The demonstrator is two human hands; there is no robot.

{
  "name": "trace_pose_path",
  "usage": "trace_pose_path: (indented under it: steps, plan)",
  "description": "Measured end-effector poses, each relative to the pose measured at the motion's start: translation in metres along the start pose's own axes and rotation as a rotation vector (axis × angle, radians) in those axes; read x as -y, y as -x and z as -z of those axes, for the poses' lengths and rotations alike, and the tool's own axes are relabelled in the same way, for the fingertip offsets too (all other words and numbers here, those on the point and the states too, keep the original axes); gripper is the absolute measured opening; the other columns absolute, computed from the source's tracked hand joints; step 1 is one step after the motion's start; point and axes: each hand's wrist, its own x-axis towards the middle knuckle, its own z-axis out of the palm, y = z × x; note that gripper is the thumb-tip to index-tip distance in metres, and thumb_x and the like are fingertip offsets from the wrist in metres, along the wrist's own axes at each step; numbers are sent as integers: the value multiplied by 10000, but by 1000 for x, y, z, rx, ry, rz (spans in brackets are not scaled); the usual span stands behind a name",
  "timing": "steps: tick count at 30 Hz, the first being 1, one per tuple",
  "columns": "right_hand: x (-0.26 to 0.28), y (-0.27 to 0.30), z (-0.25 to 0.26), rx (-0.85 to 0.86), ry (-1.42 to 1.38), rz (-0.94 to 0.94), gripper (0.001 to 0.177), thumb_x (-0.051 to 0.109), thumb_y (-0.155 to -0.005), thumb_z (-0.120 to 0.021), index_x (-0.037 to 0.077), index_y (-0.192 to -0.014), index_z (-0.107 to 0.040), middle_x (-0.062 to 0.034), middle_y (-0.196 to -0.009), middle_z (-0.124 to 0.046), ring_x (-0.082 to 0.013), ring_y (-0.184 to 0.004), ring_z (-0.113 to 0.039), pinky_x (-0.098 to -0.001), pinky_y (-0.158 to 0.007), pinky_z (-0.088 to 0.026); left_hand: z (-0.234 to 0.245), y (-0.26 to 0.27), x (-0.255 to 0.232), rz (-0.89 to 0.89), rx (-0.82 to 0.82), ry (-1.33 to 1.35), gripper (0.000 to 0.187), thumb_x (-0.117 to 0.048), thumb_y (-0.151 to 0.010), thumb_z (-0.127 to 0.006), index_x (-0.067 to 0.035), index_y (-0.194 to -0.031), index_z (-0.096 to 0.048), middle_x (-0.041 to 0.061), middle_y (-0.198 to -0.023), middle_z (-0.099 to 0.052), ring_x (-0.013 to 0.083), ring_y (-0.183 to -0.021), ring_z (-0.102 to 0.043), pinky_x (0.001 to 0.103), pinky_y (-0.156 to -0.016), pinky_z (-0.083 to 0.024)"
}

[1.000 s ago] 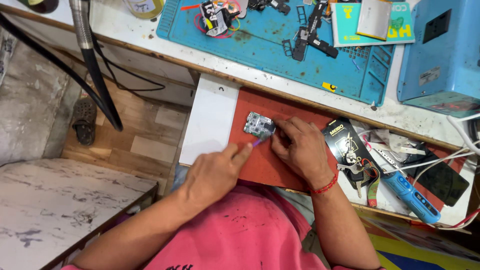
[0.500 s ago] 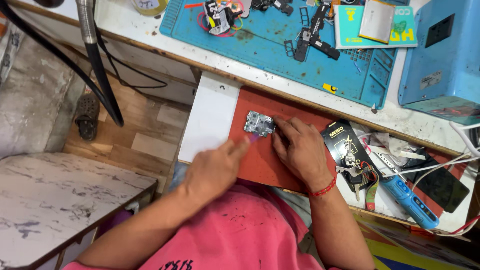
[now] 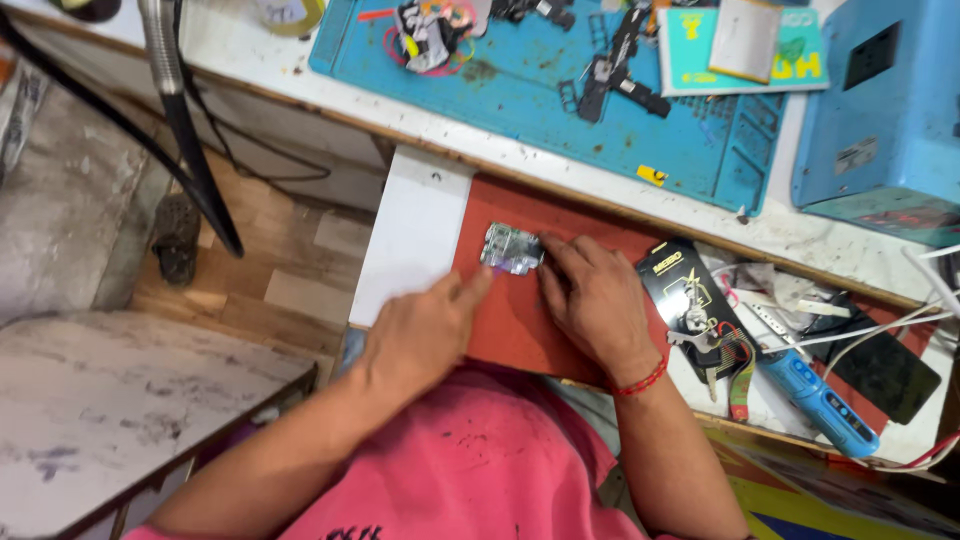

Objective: The person uses a toothbrush to scrub the surface of a small circuit board placed on a red mat. They repeatedly brush different areas of the board, occasionally repositioning it with their left hand while continuing to clean with the right.

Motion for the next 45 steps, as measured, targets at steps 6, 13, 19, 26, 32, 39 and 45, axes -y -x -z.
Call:
trace_pose_path:
  steps: [6, 13, 19, 26, 32, 39, 45]
  plan:
    - [1, 0, 1, 11, -40, -89, 283, 175, -882, -733, 63, -1142, -725, -82, -879, -667, -297, -770, -661, -439, -699, -504, -9, -11, -8, -58, 111, -54, 477, -56, -880, -573, -54, -1356, -614, 169, -914, -662, 362, -580, -685, 478, -507, -555]
    - [0, -2, 2, -2, -36, -118, 262, 167, -873, -752, 62, -1112, -724, -85, -849, -655, -312, -768, -649, -439, -705, -501, -5, -15, -10, -54, 114, -126, 511, -31, -850, -569, -38, -1360, -608, 174, -940, -659, 339, -552, -688, 459, -497, -562]
    - [1, 0, 1, -26, -26, -56, 289, 181, -892, -733, 62, -1154, -709, -83, -913, -663, -313, -799, -653, -434, -733, -508, 1, -12, 2, -32, 84, -131, 502, -29, -866, -578, -26, -1368, -600, 176, -927, -656, 339, -556, -679, 457, -479, -551]
    - [3, -1, 4, -19, -40, -76, 315, 213, -889, -739, 79, -1173, -715, -78, -897, -658, -319, -800, -650, -437, -737, -509, 5, -3, 10, 36, 37, -4, 454, -62, -908, -604, -88, -1361, -622, 143, -867, -661, 384, -571, -661, 475, -486, -541]
    - [3, 0, 1, -45, -13, -38, 294, 209, -913, -727, 86, -1178, -703, -63, -923, -664, -296, -849, -664, -434, -784, -509, 11, -5, 17, 85, 16, 0, 406, -70, -923, -603, -90, -1321, -678, 138, -848, -648, 366, -564, -663, 456, -498, -559]
    - [5, -1, 0, 0, 11, -45, 330, 209, -910, -725, 108, -1225, -715, -75, -925, -664, -301, -831, -651, -438, -741, -485, 16, -4, 15, -22, 5, 21, 421, -66, -896, -607, -78, -1310, -680, 139, -832, -646, 365, -545, -653, 466, -474, -540]
    - [5, 0, -1, -15, 20, -28, 321, 208, -913, -722, 105, -1217, -720, -71, -925, -658, -300, -828, -645, -432, -746, -482, 11, -2, 22, -5, 44, -48, 484, -44, -879, -592, -65, -1360, -636, 145, -805, -640, 367, -527, -646, 475, -454, -530]
